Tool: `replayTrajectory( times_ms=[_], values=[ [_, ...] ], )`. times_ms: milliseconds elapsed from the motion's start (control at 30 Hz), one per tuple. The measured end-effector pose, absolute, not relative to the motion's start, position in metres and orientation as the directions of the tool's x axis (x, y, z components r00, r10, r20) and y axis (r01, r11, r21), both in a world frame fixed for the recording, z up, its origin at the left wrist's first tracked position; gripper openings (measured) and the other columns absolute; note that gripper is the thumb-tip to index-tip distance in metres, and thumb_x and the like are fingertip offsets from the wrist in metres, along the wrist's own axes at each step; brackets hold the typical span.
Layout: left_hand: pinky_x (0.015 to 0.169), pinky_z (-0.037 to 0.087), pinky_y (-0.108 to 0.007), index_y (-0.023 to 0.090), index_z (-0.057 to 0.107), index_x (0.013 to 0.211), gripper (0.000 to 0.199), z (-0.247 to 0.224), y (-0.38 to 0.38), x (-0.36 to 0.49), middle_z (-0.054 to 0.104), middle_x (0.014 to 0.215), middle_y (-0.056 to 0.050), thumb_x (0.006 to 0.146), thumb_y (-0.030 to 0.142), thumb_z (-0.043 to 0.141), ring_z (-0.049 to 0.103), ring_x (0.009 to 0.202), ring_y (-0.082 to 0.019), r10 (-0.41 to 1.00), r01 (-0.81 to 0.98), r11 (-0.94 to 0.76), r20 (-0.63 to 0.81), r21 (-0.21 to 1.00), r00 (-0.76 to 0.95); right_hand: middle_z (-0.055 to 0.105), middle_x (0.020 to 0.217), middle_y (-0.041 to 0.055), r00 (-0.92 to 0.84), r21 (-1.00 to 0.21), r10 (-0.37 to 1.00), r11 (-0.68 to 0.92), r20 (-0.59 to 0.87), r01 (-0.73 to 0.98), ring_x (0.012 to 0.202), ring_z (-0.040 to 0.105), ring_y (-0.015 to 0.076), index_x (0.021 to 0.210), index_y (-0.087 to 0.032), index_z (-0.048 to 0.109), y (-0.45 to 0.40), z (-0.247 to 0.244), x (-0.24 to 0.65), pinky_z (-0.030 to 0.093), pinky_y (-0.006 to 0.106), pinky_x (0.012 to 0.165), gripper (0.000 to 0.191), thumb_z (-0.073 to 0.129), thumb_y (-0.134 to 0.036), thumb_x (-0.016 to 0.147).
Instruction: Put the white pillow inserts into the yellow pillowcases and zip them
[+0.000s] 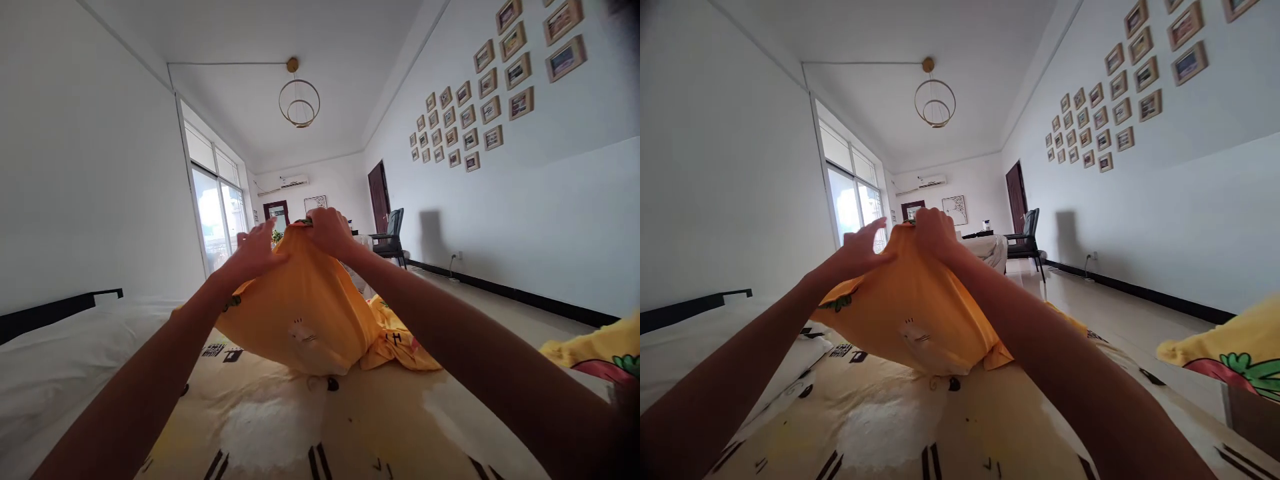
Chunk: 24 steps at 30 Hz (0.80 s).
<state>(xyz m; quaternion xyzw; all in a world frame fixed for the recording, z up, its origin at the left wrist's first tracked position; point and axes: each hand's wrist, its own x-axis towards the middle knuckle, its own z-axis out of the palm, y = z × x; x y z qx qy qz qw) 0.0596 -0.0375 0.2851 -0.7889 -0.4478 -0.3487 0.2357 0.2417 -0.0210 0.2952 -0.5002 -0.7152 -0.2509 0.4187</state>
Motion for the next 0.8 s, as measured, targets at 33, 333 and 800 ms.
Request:
replayTrajectory(
  times_ms=[33,333,800],
  values=[
    [0.088,0.041,-0.044,0.02,0.05,0.116,0.049,0.286,-0.039,0.068,0.06,0.116,-0.013,0.069,0.034,0.057,0.055,0.107,-0.029,0.584,0.858,-0.513,0.721,-0.029,0.373,0.065,0.08,0.0131,-0.173,-0.053,0.503,0.403,0.847,0.914,0.07,0.057,0.0222,0.08,-0.017,0.063,-0.023,0.294,0.234,0.03,0.029,0.055,0.016,0.049,-0.024,0.081],
    [0.046,0.024,-0.024,0.019,0.04,0.053,0.033,0.262,-0.044,0.042,0.034,0.052,0.003,0.076,0.041,0.048,0.03,0.05,-0.009,0.687,0.773,-0.558,0.691,0.303,0.225,0.066,0.102,0.0067,-0.568,-0.07,0.391,0.861,0.724,0.504,0.089,0.059,0.018,0.112,-0.02,0.057,-0.029,0.273,0.23,0.042,0.026,0.072,0.035,0.058,-0.03,0.079],
    [0.055,0.037,-0.026,0.021,0.062,0.077,0.029,0.219,-0.079,-0.1,0.06,0.054,0.002,0.075,0.045,0.046,0.058,0.061,-0.021,0.776,0.968,-0.01,0.612,0.252,-0.151,0.061,0.119,0.0189,-0.605,0.192,0.791,0.581,0.096,0.791,0.113,0.056,0.0312,0.135,-0.016,0.045,0.065,0.09,0.282,0.032,0.051,0.099,0.074,0.059,-0.005,0.062]
  ],
)
